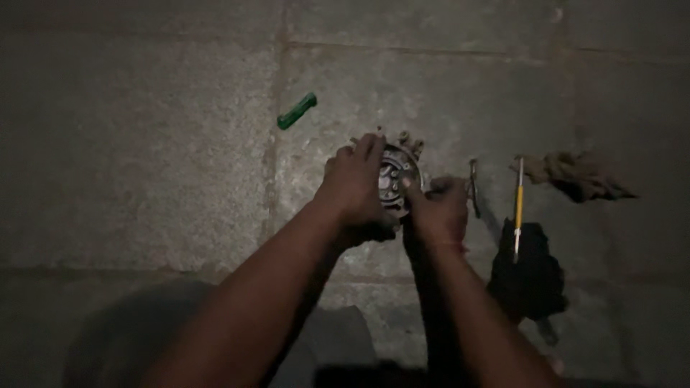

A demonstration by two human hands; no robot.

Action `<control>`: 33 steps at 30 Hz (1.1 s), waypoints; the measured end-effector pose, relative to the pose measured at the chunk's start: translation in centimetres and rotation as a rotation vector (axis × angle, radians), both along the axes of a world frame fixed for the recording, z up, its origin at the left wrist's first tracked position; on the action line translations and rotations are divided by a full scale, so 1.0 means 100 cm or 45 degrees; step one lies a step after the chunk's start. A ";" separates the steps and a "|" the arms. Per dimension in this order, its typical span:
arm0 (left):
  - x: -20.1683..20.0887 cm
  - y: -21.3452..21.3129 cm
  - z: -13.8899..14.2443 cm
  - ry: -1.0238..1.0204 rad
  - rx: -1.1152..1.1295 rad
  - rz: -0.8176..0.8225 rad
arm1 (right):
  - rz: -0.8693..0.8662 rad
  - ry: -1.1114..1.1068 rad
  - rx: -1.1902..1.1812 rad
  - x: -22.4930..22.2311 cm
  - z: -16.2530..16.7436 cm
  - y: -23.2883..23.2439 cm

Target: The person uses a yellow-handled screwdriver to adjust internal components of a circular metal mechanical part. They repeatedly probe and rotate parts inside the housing, then wipe the surface with a cloth. The part remains on the floor throughout.

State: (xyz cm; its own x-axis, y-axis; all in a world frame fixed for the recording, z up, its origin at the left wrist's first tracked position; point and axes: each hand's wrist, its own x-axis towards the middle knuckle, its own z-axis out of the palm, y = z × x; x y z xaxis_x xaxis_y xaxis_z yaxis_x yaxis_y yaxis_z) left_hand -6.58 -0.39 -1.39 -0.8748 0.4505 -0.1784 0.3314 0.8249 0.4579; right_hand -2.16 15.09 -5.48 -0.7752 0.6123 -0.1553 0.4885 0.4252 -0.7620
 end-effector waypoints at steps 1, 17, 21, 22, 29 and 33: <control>0.000 0.000 0.000 0.008 0.002 -0.004 | 0.021 0.024 0.036 -0.003 0.000 0.000; -0.001 0.002 -0.004 -0.080 -0.025 0.018 | 0.054 -0.072 0.108 -0.009 -0.004 -0.002; -0.001 0.003 0.005 -0.097 -0.013 0.027 | 0.085 -0.074 0.119 -0.007 -0.005 -0.001; -0.001 0.002 0.007 -0.120 -0.035 0.033 | 0.072 -0.094 0.060 -0.005 -0.006 -0.001; -0.003 0.003 0.010 -0.106 -0.042 0.032 | 0.173 0.030 0.199 -0.003 -0.012 0.002; -0.003 0.002 0.010 -0.054 0.004 0.040 | 0.013 -0.064 0.021 -0.002 -0.011 -0.002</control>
